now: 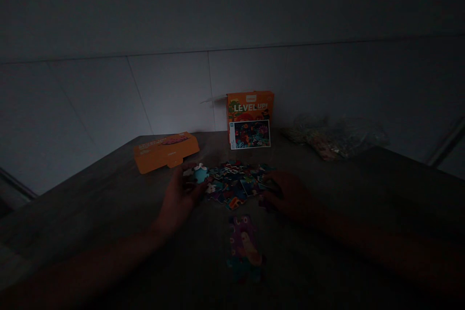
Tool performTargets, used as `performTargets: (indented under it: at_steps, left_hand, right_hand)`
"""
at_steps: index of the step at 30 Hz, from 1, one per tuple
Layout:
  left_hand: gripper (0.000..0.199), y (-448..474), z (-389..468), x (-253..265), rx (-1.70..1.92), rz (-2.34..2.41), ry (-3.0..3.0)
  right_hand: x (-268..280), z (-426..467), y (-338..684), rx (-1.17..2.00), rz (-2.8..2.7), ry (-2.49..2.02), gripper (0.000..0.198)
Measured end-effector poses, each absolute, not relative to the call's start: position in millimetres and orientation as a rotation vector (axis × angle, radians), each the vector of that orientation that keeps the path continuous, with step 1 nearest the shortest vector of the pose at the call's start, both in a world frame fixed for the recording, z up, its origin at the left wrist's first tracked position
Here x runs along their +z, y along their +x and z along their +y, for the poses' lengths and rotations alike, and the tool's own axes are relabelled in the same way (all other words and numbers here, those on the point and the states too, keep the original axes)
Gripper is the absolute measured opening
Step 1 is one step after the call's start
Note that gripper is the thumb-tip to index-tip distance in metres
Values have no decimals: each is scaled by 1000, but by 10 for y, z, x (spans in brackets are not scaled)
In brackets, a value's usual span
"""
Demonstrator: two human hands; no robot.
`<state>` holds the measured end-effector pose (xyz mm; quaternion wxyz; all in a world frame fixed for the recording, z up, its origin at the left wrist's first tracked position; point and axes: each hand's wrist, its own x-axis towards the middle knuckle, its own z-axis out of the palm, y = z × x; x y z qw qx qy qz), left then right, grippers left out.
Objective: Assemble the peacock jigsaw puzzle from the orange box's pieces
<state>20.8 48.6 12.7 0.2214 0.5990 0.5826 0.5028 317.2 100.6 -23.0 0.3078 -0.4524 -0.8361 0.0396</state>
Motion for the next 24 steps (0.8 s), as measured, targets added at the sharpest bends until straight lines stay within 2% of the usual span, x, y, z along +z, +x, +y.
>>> performTargets:
  at_steps: [3, 12, 18, 21, 24]
  left_hand:
    - [56, 181, 502, 122, 1372, 1536, 1641]
    - [29, 131, 496, 45, 1337, 1279, 2006]
    - [22, 95, 533, -15, 1404, 1360, 2027]
    - [16, 128, 504, 6, 1316, 1354, 2132]
    - [18, 178, 459, 54, 1172, 1285, 2312]
  right_hand:
    - [-216, 993, 3167, 124, -2204, -1206, 37]
    - [-225, 1010, 3165, 98, -2230, -1203, 36]
    - [-236, 1010, 3176, 59, -2232, -1200, 38]
    - [-244, 1017, 3178, 69, -2240, -1205, 39]
    - [-232, 1016, 3171, 75, -2232, -1225, 38]
